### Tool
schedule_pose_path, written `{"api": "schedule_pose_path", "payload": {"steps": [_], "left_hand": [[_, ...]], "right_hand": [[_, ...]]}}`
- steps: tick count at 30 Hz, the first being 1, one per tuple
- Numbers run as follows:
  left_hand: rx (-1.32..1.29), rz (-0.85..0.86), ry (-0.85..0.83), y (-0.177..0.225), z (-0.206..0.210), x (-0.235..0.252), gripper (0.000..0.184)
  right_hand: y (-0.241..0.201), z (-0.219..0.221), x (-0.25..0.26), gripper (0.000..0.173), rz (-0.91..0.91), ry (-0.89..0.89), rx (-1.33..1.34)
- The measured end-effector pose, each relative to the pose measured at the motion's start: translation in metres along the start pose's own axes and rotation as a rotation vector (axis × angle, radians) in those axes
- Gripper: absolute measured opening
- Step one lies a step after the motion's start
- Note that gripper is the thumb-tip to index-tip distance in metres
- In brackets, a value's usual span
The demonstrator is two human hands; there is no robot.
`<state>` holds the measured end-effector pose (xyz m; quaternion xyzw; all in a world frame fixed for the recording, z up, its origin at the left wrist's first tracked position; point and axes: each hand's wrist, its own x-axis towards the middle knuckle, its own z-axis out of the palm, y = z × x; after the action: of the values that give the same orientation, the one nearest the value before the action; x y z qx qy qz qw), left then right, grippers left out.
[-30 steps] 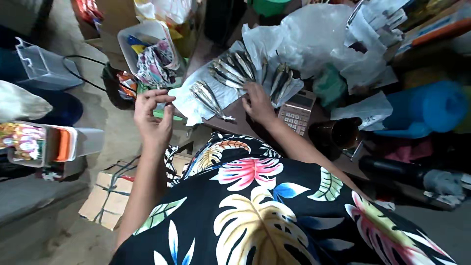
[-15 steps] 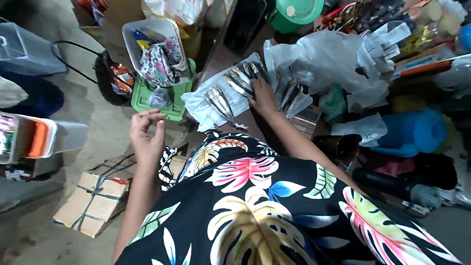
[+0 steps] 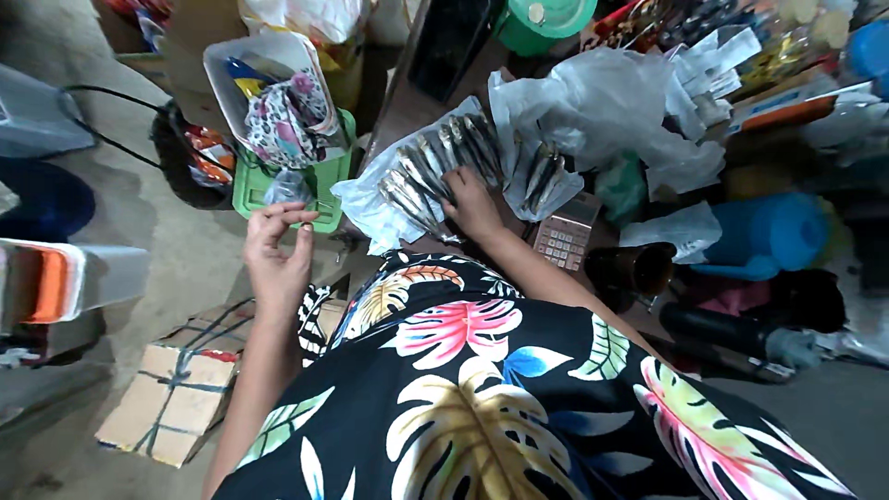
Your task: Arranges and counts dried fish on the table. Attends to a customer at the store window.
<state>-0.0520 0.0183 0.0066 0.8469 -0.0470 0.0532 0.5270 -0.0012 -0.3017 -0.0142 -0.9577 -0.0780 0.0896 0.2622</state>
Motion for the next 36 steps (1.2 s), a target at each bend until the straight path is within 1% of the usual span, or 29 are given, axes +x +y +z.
{"api": "schedule_pose_path", "payload": {"steps": [3,5,8,10,12,16,19,22,23,26,28,30,32,34,36], "left_hand": [[0.006,0.003,0.007,-0.003,-0.001,-0.002,0.025],[0.009,-0.005,0.003,-0.004,-0.002,-0.004,0.025],[0.005,-0.009,0.011,-0.007,-0.005,-0.008,0.025],[0.006,-0.008,0.022,-0.008,-0.005,-0.010,0.025],[0.005,-0.012,0.032,-0.007,-0.007,-0.013,0.025],[-0.008,-0.016,0.038,-0.010,-0.008,-0.018,0.025],[-0.004,-0.025,0.032,-0.012,-0.009,-0.019,0.025],[0.013,-0.035,0.014,-0.010,-0.011,-0.019,0.025],[0.015,-0.035,0.014,-0.010,-0.011,-0.019,0.026],[0.012,-0.042,0.021,-0.009,-0.011,-0.021,0.026],[0.015,-0.060,0.022,-0.009,-0.010,-0.021,0.026],[0.021,-0.077,0.000,-0.007,-0.004,-0.020,0.025],[0.049,-0.075,-0.068,-0.006,0.007,-0.015,0.024],[0.090,-0.047,-0.168,-0.003,0.023,-0.003,0.023],[0.135,-0.044,-0.263,-0.003,0.042,0.013,0.027]], "right_hand": [[-0.001,0.009,-0.006,0.034,0.059,-0.034,0.008],[0.002,0.010,-0.008,0.036,0.078,-0.040,-0.053],[0.009,0.007,-0.009,0.040,0.048,-0.022,-0.141],[0.017,0.001,-0.008,0.045,0.025,0.025,-0.125],[0.022,-0.013,-0.001,0.046,0.053,0.058,-0.055],[0.041,-0.056,0.026,0.041,0.245,0.106,0.065],[0.067,-0.079,0.051,0.039,0.318,0.066,0.059],[0.094,-0.095,0.075,0.041,0.319,0.012,0.051],[0.101,-0.100,0.082,0.041,0.344,0.008,0.045],[0.118,-0.108,0.097,0.041,0.464,0.055,0.103],[0.116,-0.109,0.100,0.038,0.493,0.121,0.099],[0.104,-0.103,0.097,0.034,0.398,0.185,0.077],[0.083,-0.091,0.085,0.033,0.234,0.180,0.093],[0.054,-0.072,0.066,0.031,0.107,0.132,0.152],[0.026,-0.047,0.046,0.027,0.015,0.045,0.185]]}}
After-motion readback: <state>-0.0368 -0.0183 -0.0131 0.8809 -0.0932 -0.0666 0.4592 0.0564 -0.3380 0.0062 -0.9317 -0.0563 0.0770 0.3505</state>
